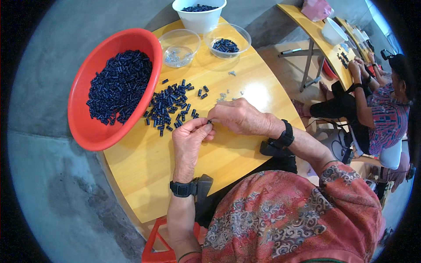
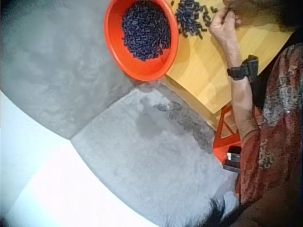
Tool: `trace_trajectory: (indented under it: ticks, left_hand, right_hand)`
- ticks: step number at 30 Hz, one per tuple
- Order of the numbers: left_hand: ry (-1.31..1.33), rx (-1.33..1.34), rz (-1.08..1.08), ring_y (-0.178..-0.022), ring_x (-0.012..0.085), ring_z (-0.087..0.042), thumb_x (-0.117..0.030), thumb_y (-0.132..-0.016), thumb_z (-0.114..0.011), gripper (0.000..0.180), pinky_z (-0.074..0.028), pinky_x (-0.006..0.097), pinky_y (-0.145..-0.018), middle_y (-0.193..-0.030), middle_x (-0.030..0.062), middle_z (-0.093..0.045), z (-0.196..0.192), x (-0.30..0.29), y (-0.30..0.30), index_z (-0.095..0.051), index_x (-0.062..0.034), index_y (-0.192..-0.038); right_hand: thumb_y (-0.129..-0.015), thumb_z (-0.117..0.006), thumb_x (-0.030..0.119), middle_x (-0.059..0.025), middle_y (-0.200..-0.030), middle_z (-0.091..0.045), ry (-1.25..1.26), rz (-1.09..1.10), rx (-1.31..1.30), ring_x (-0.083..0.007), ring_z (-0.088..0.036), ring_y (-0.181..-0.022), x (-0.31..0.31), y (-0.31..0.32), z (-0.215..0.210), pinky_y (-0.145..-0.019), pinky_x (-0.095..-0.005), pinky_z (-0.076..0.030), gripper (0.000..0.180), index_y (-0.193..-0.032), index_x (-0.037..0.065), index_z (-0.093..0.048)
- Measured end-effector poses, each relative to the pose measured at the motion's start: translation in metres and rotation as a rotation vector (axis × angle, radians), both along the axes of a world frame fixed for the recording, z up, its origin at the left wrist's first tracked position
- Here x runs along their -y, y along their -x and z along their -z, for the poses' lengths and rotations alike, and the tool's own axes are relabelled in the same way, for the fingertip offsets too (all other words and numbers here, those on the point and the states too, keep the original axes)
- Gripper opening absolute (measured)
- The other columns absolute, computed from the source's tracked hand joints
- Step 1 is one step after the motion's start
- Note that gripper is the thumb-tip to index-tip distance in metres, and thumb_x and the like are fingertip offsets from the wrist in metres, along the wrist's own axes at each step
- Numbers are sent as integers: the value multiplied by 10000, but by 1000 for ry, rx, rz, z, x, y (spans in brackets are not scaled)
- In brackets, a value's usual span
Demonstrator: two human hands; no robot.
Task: The person picks up a blue plastic piece and a small metal piece, joins them together by hand, and places the assembled unit on the table, repeating the process.
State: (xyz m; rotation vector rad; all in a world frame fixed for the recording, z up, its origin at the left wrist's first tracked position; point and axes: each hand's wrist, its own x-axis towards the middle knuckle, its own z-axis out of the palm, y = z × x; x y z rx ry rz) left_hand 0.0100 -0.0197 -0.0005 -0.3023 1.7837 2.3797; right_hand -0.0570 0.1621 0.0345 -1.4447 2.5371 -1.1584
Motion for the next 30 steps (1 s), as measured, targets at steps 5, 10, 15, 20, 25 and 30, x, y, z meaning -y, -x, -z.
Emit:
trace_trajectory:
  ticks: [5,10,15,20,25,30]
  left_hand:
    - [1,25,-36,-693,133,-658,-19,-833,-664,171,-538,225,-610,-848,93,-691,-4,-2,0,-658,30,-997]
    - [-15,14,-67,-687,123,-652,2,-826,-665,151,-533,215,-602,-835,85,-690,-3,-6,-1,-673,27,-975]
    - [45,-15,-72,-685,115,-646,3,-826,-666,126,-530,209,-611,-833,81,-690,-3,-10,-1,-685,29,-948]
    - [4,-67,-130,-688,114,-651,-12,-829,-670,148,-531,213,-607,-823,78,-691,-5,-11,-3,-676,27,-972]
    - [122,-50,-104,-693,112,-655,-15,-834,-667,141,-528,210,-598,-822,72,-689,-7,-13,-4,-676,16,-972]
    - [135,-90,-83,-683,106,-650,-3,-830,-669,126,-530,207,-600,-817,64,-684,-5,-13,-4,-679,20,-954]
  right_hand:
    - [-769,-578,2,-141,-811,-633,115,17,10,-336,-638,-738,-5,-8,5,-640,-398,-520,252,-1013,52,-623]
    - [-752,-583,-12,-136,-812,-636,148,55,-9,-331,-636,-737,-4,-18,13,-654,-399,-521,291,-1032,48,-633]
    - [-764,-599,-6,-136,-788,-631,63,121,-56,-333,-634,-743,0,-31,15,-636,-388,-524,276,-1034,36,-638]
    - [-856,-601,65,-98,-773,-645,226,108,222,-224,-635,-680,-2,-20,5,-605,-315,-513,150,-983,12,-663]
    - [-898,-611,113,-30,-730,-653,300,248,797,-76,-584,-607,-2,-14,-2,-549,-232,-475,139,-934,-6,-673]
    - [-888,-625,116,-26,-704,-649,304,214,878,-60,-573,-576,-2,-12,5,-521,-214,-466,128,-885,-5,-668]
